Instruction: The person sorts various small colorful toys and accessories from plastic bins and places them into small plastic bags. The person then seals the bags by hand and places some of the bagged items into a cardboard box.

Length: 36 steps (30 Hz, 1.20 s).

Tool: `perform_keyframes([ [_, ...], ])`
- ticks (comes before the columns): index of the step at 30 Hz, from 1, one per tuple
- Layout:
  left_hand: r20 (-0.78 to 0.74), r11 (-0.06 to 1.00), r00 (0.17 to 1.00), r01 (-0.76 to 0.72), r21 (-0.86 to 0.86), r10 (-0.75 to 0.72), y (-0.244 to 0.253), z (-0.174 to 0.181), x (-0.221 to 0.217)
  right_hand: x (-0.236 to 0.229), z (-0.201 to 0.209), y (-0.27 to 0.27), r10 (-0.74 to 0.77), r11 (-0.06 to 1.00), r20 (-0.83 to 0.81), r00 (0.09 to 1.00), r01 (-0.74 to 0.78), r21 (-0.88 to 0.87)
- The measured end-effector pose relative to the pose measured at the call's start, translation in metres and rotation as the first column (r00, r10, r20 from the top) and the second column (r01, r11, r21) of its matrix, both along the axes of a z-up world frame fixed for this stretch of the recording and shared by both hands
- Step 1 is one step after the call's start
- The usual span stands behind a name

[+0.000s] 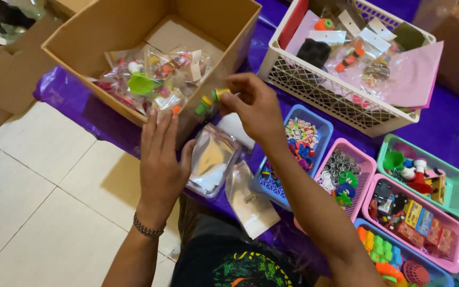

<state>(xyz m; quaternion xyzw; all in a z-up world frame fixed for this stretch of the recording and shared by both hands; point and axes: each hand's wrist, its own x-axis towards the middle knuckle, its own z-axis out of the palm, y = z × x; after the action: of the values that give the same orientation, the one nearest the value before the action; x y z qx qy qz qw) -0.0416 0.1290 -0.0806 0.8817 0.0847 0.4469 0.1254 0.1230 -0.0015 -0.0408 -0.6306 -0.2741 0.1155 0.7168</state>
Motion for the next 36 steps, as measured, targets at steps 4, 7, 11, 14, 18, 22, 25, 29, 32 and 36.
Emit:
perform_keyframes([
  [4, 0.022, 0.997, 0.998, -0.060, 0.039, 0.059, -0.002, -0.006, 0.003, 0.041, -0.013, 0.059, -0.029, 0.942, 0.214, 0.976, 0.098, -0.320],
  [7, 0.040, 0.999, 0.998, -0.048, 0.000, 0.048, -0.002, -0.006, 0.003, 0.057, -0.034, 0.081, 0.071, 0.836, 0.545, 0.835, 0.249, -0.489],
  [11, 0.025, 0.999, 1.000, -0.016, -0.047, 0.017, -0.002, -0.003, 0.002, 0.062, -0.056, 0.087, 0.166, 0.747, 0.874, 0.456, 0.521, -0.413],
  [14, 0.021, 0.998, 1.000, -0.020, -0.059, 0.021, -0.002, -0.004, 0.002, 0.048, -0.061, 0.083, 0.226, 0.722, 0.820, 0.526, 0.475, -0.503],
  [18, 0.005, 0.997, 1.000, 0.028, -0.067, -0.028, 0.003, -0.010, 0.001, 0.010, -0.051, 0.044, -0.053, 0.911, 0.819, 0.572, 0.363, -0.195],
  [22, -0.026, 0.994, 0.996, 0.088, -0.065, -0.090, -0.001, -0.008, -0.005, -0.060, -0.052, -0.043, -0.190, 0.918, 0.608, 0.771, 0.359, -0.169],
  [25, 0.070, 0.985, 0.987, 0.153, -0.076, -0.148, -0.025, -0.017, -0.015, -0.100, -0.066, -0.101, -0.231, 0.845, 0.458, 0.858, 0.410, -0.343],
  [29, -0.107, 0.813, 0.816, 0.536, -0.229, -0.568, -0.079, -0.036, -0.038, -0.151, -0.067, -0.164, -0.133, 0.718, 0.343, 0.930, 0.329, -0.613],
  [32, -0.207, 0.681, 0.658, 0.636, -0.364, -0.724, -0.108, -0.057, -0.050, -0.180, -0.071, -0.189, -0.127, 0.641, 0.257, 0.958, 0.277, -0.716],
  [36, -0.331, 0.682, 0.597, 0.619, -0.390, -0.730, -0.121, -0.076, -0.057, -0.206, -0.082, -0.201, -0.136, 0.618, 0.170, 0.976, 0.217, -0.755],
])
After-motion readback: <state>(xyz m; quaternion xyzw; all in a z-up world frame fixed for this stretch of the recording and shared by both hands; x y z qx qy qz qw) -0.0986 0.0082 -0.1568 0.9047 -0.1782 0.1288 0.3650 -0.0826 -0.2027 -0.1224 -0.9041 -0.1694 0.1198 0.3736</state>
